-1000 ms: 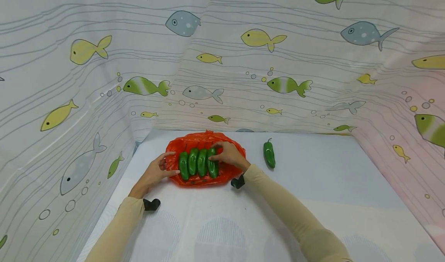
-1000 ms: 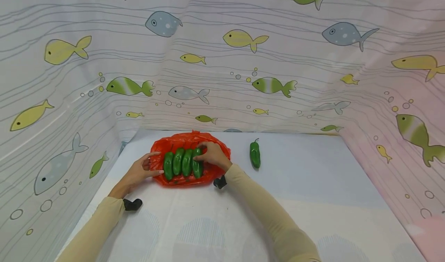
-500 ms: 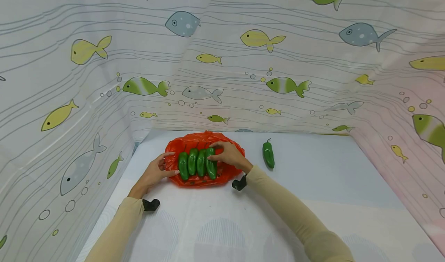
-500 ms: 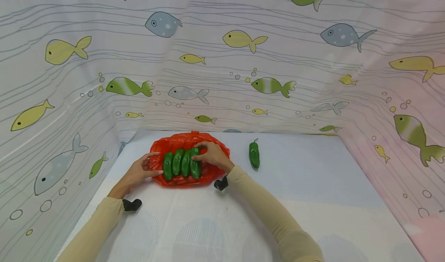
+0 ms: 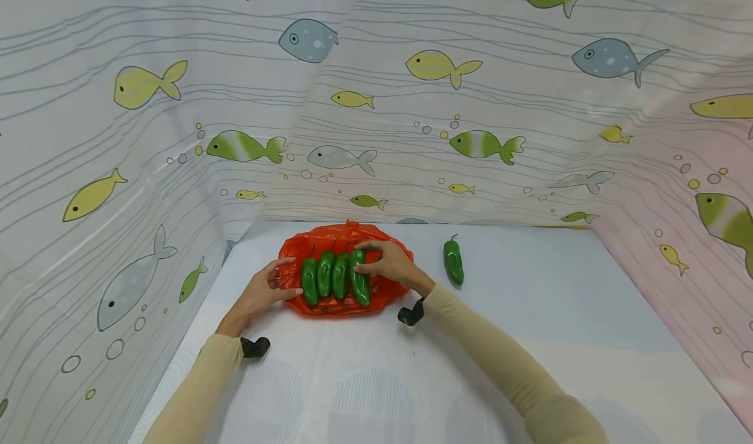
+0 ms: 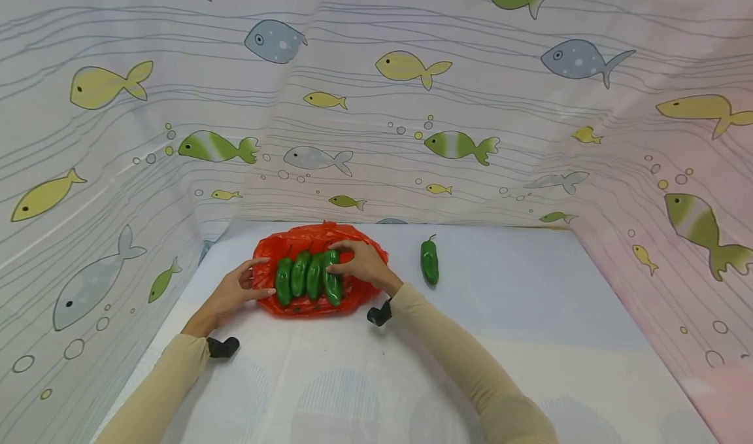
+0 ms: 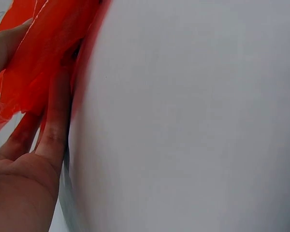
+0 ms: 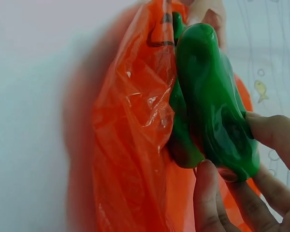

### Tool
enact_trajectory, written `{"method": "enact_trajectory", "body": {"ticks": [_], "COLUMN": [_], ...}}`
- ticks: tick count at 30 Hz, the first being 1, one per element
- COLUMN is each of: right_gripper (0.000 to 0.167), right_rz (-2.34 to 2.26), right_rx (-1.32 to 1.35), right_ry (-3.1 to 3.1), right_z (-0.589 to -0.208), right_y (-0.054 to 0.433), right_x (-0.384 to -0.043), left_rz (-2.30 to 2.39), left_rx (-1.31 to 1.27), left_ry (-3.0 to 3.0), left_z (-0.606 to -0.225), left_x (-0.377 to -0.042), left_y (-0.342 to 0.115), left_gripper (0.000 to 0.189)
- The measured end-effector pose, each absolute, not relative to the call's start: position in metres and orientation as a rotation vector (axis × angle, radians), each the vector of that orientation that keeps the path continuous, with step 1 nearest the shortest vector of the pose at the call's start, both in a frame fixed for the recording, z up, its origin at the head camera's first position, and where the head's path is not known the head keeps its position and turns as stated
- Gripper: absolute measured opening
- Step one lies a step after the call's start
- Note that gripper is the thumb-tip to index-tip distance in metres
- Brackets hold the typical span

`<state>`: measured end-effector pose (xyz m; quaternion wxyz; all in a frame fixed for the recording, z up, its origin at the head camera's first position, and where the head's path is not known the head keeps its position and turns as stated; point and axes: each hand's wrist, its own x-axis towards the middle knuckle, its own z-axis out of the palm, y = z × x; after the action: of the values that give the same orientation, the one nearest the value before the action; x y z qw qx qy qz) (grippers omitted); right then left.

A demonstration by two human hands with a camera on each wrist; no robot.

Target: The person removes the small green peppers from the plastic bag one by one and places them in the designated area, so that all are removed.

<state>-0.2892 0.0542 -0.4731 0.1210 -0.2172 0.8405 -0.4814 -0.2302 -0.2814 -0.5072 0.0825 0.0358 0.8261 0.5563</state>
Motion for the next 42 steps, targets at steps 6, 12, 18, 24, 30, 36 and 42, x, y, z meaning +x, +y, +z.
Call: {"method": "enact_trajectory", "body": {"ticks": [6,12,18,24,30,36,42], "right_gripper": [0.06,0.056,0.054,0.058,0.057,0.055,0.055], "right_rz": [-1.425,-1.384,-1.34,-1.352,-1.41,-1.47,-1.494], "right_rx": [-0.655,-0.659,-0.617,-0.632,-0.634,-0.594,-0.544], "right_ry": [2.418,2.431,2.494,2.508,2.47,2.459,2.46], "right_z": [-0.473,-0.469,-0.468,-0.466,-0.465,-0.463,-0.461], "right_y": [0.061,0.069,0.078,0.088,0.1,0.114,0.127], "right_x": [-0.284,-0.28,-0.28,-0.28,-0.281,-0.281,-0.281], "left_rz": [1.639,1.647,1.648,1.65,1.653,1.658,1.642], "left_rx": [0.091,0.092,0.077,0.079,0.085,0.094,0.092], "left_ry": [2.475,2.469,2.454,2.431,2.444,2.461,2.466], "left_z": [-0.508,-0.508,-0.505,-0.486,-0.493,-0.508,-0.508], "left_x": [-0.23,-0.231,-0.233,-0.224,-0.226,-0.232,-0.232], "left_y": [-0.28,-0.281,-0.28,-0.272,-0.275,-0.281,-0.281], "left_gripper": [0.082,0.084,0.084,0.081,0.082,0.085,0.085]}}
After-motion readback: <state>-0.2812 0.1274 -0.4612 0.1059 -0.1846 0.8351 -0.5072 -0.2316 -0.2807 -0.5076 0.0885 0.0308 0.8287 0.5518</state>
